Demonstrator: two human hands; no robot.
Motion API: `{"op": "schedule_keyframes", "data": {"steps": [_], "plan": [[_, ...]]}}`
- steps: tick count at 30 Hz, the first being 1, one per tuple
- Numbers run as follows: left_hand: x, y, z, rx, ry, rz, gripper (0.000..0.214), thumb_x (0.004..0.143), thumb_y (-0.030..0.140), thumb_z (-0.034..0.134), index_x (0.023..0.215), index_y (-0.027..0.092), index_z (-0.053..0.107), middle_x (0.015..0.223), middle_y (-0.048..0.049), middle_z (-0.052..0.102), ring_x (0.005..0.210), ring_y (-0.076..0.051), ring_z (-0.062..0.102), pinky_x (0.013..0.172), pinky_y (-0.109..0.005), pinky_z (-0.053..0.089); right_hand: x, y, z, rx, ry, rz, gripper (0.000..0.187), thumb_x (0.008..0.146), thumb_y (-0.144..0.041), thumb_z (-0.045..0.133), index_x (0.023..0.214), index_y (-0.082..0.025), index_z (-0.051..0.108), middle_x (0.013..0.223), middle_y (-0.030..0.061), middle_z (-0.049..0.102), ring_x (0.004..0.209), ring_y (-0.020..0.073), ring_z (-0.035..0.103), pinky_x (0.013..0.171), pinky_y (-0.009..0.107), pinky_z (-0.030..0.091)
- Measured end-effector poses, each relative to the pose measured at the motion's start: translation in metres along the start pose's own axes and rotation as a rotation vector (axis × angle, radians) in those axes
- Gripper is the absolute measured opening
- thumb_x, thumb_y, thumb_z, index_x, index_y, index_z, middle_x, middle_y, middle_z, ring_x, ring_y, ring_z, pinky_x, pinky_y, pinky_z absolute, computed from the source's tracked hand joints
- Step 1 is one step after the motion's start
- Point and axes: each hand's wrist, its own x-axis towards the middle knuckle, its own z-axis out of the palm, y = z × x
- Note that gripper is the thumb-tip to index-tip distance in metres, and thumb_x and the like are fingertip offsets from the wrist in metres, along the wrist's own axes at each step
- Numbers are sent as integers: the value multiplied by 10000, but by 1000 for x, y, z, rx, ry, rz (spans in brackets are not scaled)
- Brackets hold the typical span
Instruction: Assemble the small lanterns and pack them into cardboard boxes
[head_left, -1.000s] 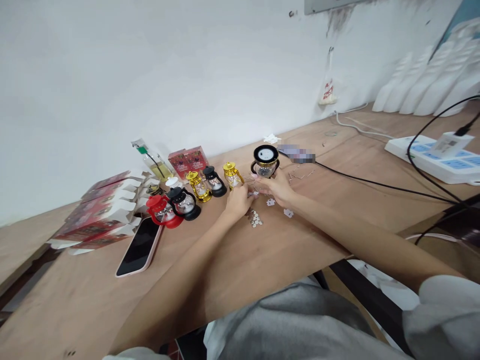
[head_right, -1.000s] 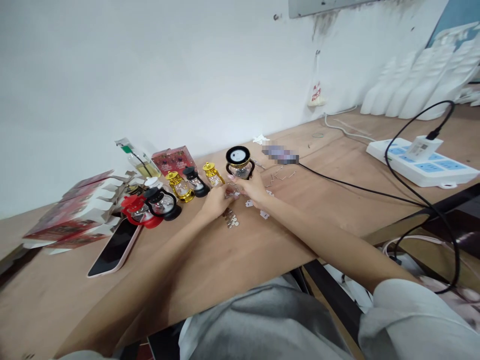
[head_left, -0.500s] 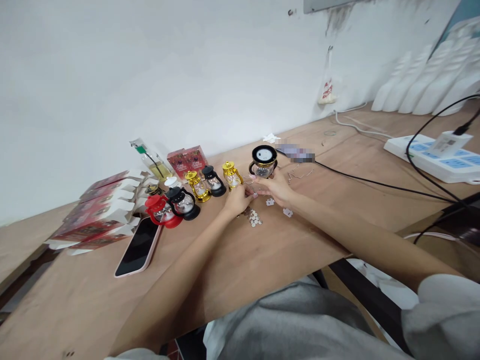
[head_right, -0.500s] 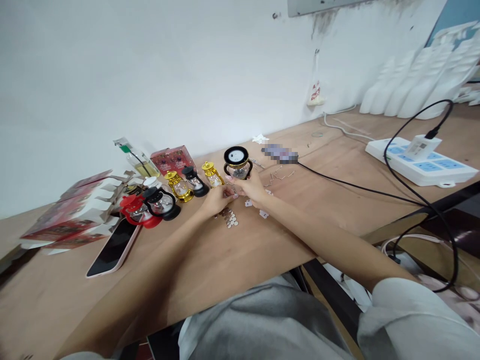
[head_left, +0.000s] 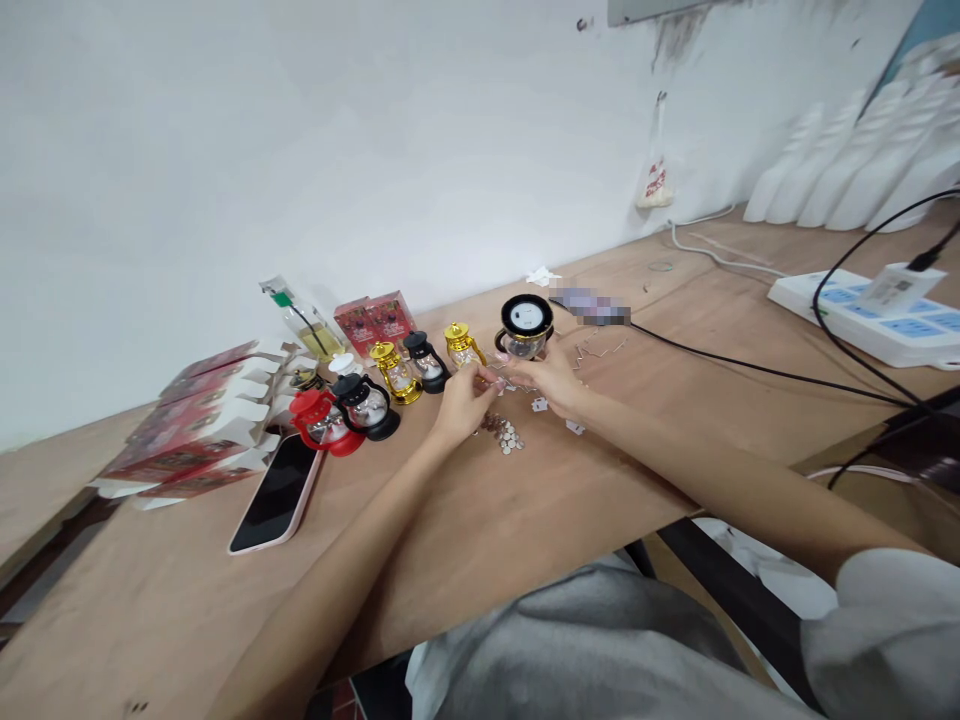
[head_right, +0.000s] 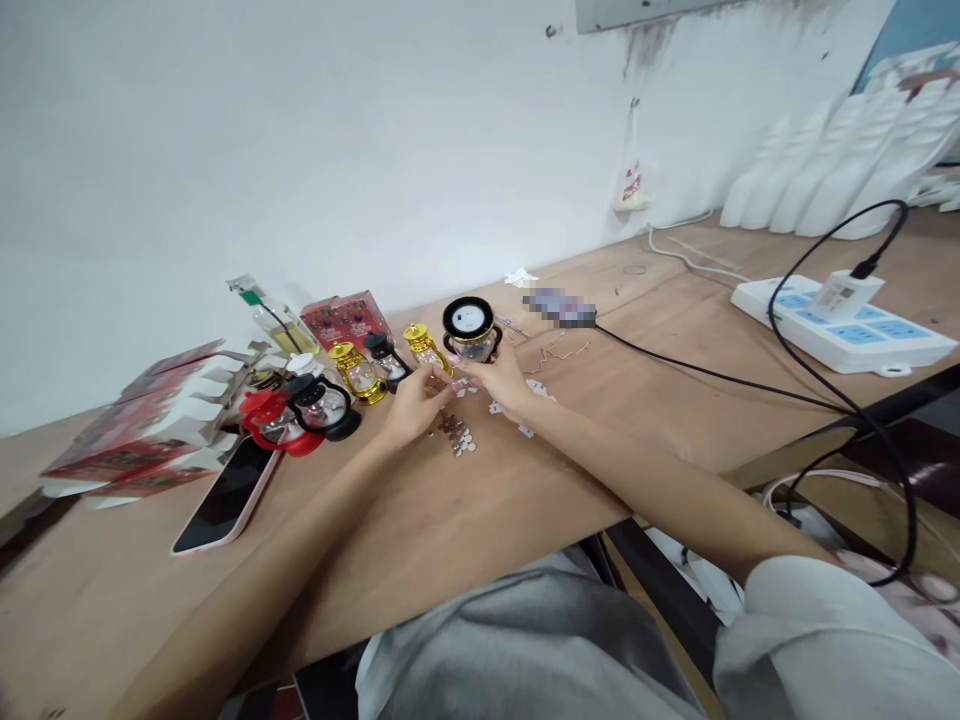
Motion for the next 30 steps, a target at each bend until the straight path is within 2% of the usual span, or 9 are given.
{"op": "schedule_keyframes", "data": {"steps": [4, 7, 11, 14, 21, 26, 30], "plan": [[-20, -6, -11, -159, 38, -21, 181, 810, 345, 574, 811, 166, 552, 777, -27, 628, 654, -142, 574, 584, -242, 426, -2, 4, 3, -19, -45, -32, 534, 548, -381, 819, 990, -211, 570, 1127, 93, 669, 1055, 256, 626, 844, 440, 547], [-35, -19, -16, -233, 89, -65, 268, 813, 437, 580, 816, 172, 542, 737, -13, 613, 673, -138, 567, 624, -247, 426, -6, 6, 7, -42, -66, -109, 547, 549, -357, 820, 1014, -200, 579, 1129, 89, 669, 1055, 231, 624, 924, 433, 507], [-45, -34, -14, -393, 143, -160, 368, 782, 533, 591, 769, 183, 480, 662, 10, 576, 641, -132, 558, 627, -259, 438, -9, 11, 10, -136, -118, -181, 507, 548, -328, 820, 984, -186, 604, 1053, 72, 694, 1016, 216, 633, 959, 422, 478], [-46, -36, -11, -482, 153, -180, 409, 770, 573, 582, 777, 192, 434, 689, 10, 585, 653, -137, 587, 628, -271, 461, -8, 17, 8, -188, -160, -187, 454, 552, -336, 812, 926, -173, 613, 1013, 68, 698, 992, 222, 637, 925, 410, 490], [-46, -27, -12, -767, 250, -178, 405, 715, 485, 693, 778, 194, 418, 721, 25, 621, 653, -120, 617, 676, -283, 485, -6, 27, 3, -331, -201, -292, 424, 574, -305, 790, 931, -182, 596, 971, 43, 692, 926, 221, 637, 825, 367, 499], [-43, -25, -16, -948, 345, -258, 472, 557, 449, 814, 703, 170, 462, 664, 35, 617, 589, -100, 599, 605, -244, 467, -6, 29, 2, -343, -259, -349, 419, 607, -257, 761, 988, -201, 595, 978, 32, 674, 1026, 228, 602, 912, 378, 461], [-42, -23, -18, -982, 368, -299, 476, 492, 428, 852, 670, 145, 513, 668, 18, 627, 559, -78, 572, 589, -227, 456, -5, 31, 2, -346, -277, -360, 372, 610, -233, 749, 949, -218, 595, 937, 25, 662, 1078, 245, 573, 941, 398, 442]]}}
